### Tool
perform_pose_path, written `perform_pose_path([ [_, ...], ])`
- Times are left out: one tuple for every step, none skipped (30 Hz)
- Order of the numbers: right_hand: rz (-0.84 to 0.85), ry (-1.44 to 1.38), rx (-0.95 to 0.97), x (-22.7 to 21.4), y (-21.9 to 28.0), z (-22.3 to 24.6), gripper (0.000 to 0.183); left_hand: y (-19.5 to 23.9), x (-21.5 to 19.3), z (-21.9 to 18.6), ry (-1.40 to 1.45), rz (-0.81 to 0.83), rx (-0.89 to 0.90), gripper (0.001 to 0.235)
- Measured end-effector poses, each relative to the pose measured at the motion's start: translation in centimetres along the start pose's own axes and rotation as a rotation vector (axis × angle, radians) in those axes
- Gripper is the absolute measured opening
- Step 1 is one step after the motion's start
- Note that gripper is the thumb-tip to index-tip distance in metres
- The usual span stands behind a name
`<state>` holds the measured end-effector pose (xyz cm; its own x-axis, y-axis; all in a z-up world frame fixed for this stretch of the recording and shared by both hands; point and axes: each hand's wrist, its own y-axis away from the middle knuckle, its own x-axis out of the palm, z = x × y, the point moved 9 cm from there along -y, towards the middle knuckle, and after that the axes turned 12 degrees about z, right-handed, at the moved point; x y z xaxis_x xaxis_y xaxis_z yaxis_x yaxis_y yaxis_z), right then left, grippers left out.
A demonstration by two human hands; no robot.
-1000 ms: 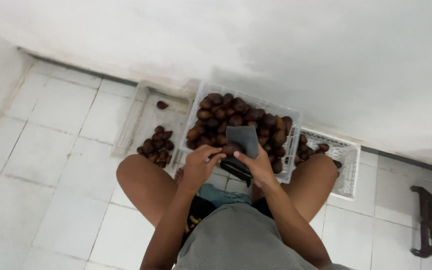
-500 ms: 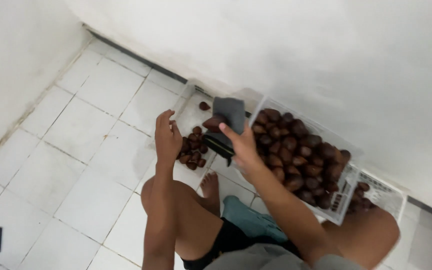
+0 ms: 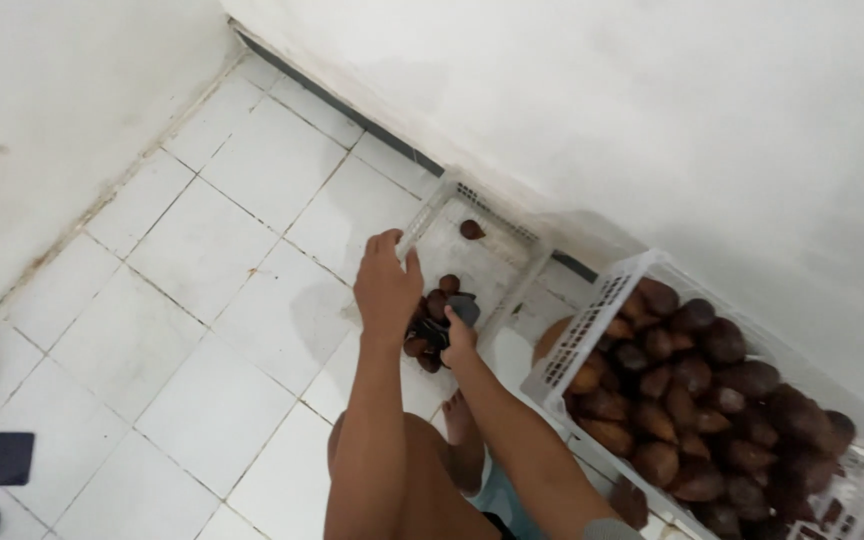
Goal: The person sits on a tiled floor and polishes brown nuts one by one using a gray cloth. They pick each nut from a white plastic crate, rub it with the cloth, and place it back into the crate.
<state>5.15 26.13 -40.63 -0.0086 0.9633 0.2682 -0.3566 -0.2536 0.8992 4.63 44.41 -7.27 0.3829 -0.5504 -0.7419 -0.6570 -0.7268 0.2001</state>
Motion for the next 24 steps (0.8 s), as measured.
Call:
perform_pose_path([
  [0.002, -0.003, 0.008, -0.9, -2.8, -1.1, 0.073, -0.1, -0.2, -0.1, -0.008, 0.001, -0.004, 0.029],
  [-0.040, 0.013, 0.031, -2.3, -5.4, -2.4, 0.076, -0.1, -0.1, -0.4, 0.002, 0.022, -0.003, 0.030],
  [-0.083, 0.030, 0.054, -3.8, -7.9, -3.7, 0.079, -0.1, -0.1, -0.6, 0.012, 0.044, -0.002, 0.031],
  [-0.086, 0.026, 0.061, -3.8, -8.7, -4.0, 0.079, -0.2, 0.0, -0.7, 0.007, 0.051, -0.005, 0.031],
  [-0.105, 0.045, 0.084, -4.0, -9.4, -4.4, 0.080, -0.2, 0.0, -0.9, 0.000, 0.055, -0.004, 0.031],
  [-0.125, 0.068, 0.106, -4.4, -10.0, -4.7, 0.081, -0.1, 0.1, -1.1, -0.005, 0.060, -0.004, 0.031],
  [-0.130, 0.066, 0.113, -4.7, -10.7, -5.2, 0.081, -0.2, 0.3, -1.0, -0.007, 0.068, -0.009, 0.031],
  [-0.131, 0.089, 0.117, -4.9, -11.4, -5.4, 0.082, -0.3, 0.4, -1.1, -0.013, 0.076, -0.003, 0.031],
  [-0.131, 0.111, 0.120, -5.2, -12.0, -5.7, 0.084, -0.2, 0.5, -1.2, -0.018, 0.085, 0.004, 0.032],
  [-0.131, 0.112, 0.120, -4.3, -9.4, -4.6, 0.084, -0.3, 0.5, -1.4, -0.018, 0.085, 0.004, 0.032],
  [-0.089, 0.115, 0.082, -3.1, -6.9, -3.3, 0.080, -0.2, 0.4, -1.7, -0.011, 0.086, 0.012, 0.032],
  [-0.047, 0.118, 0.046, -1.9, -4.2, -2.1, 0.076, 0.0, 0.3, -2.0, -0.003, 0.088, 0.020, 0.032],
  [-0.047, 0.119, 0.046, -2.2, -3.5, -2.2, 0.076, -0.2, 0.7, -1.7, -0.003, 0.087, 0.019, 0.032],
  [-0.008, 0.144, 0.035, -2.2, -2.9, -2.0, 0.081, -0.4, 0.9, -1.6, -0.027, 0.069, 0.036, 0.028],
  [0.030, 0.169, 0.025, -2.2, -2.2, -1.8, 0.085, -0.5, 1.2, -1.6, -0.051, 0.051, 0.053, 0.026],
  [0.028, 0.169, 0.019, -2.0, 0.2, -1.4, 0.085, -0.8, 1.8, -1.4, -0.046, 0.051, 0.057, 0.026],
  [0.088, 0.126, -0.032, -1.3, 2.5, -0.8, 0.079, -0.9, 2.4, -1.2, -0.056, 0.043, 0.055, 0.029],
  [0.149, 0.079, -0.086, -0.6, 4.8, 0.0, 0.072, -1.1, 3.0, -1.2, -0.066, 0.034, 0.057, 0.043],
  [0.148, 0.078, -0.095, 0.3, 7.9, 1.3, 0.072, -1.2, 3.1, -1.6, -0.062, 0.033, 0.066, 0.043],
  [0.179, 0.083, -0.145, 1.3, 11.2, 2.8, 0.068, -1.0, 3.1, -2.2, -0.015, 0.002, 0.103, 0.049],
  [0.209, 0.089, -0.195, 2.3, 14.5, 4.3, 0.064, -0.7, 3.1, -2.9, 0.032, -0.028, 0.141, 0.057],
  [0.204, 0.080, -0.209, 1.9, 15.0, 4.6, 0.064, -0.7, 2.9, -3.4, 0.037, -0.022, 0.158, 0.057],
  [0.272, 0.134, -0.295, 2.2, 15.8, 5.5, 0.061, -0.6, 2.6, -4.0, 0.126, -0.009, 0.194, 0.047],
  [0.340, 0.189, -0.384, 2.5, 16.7, 6.6, 0.057, -0.5, 2.4, -4.8, 0.215, 0.004, 0.232, 0.038],
])
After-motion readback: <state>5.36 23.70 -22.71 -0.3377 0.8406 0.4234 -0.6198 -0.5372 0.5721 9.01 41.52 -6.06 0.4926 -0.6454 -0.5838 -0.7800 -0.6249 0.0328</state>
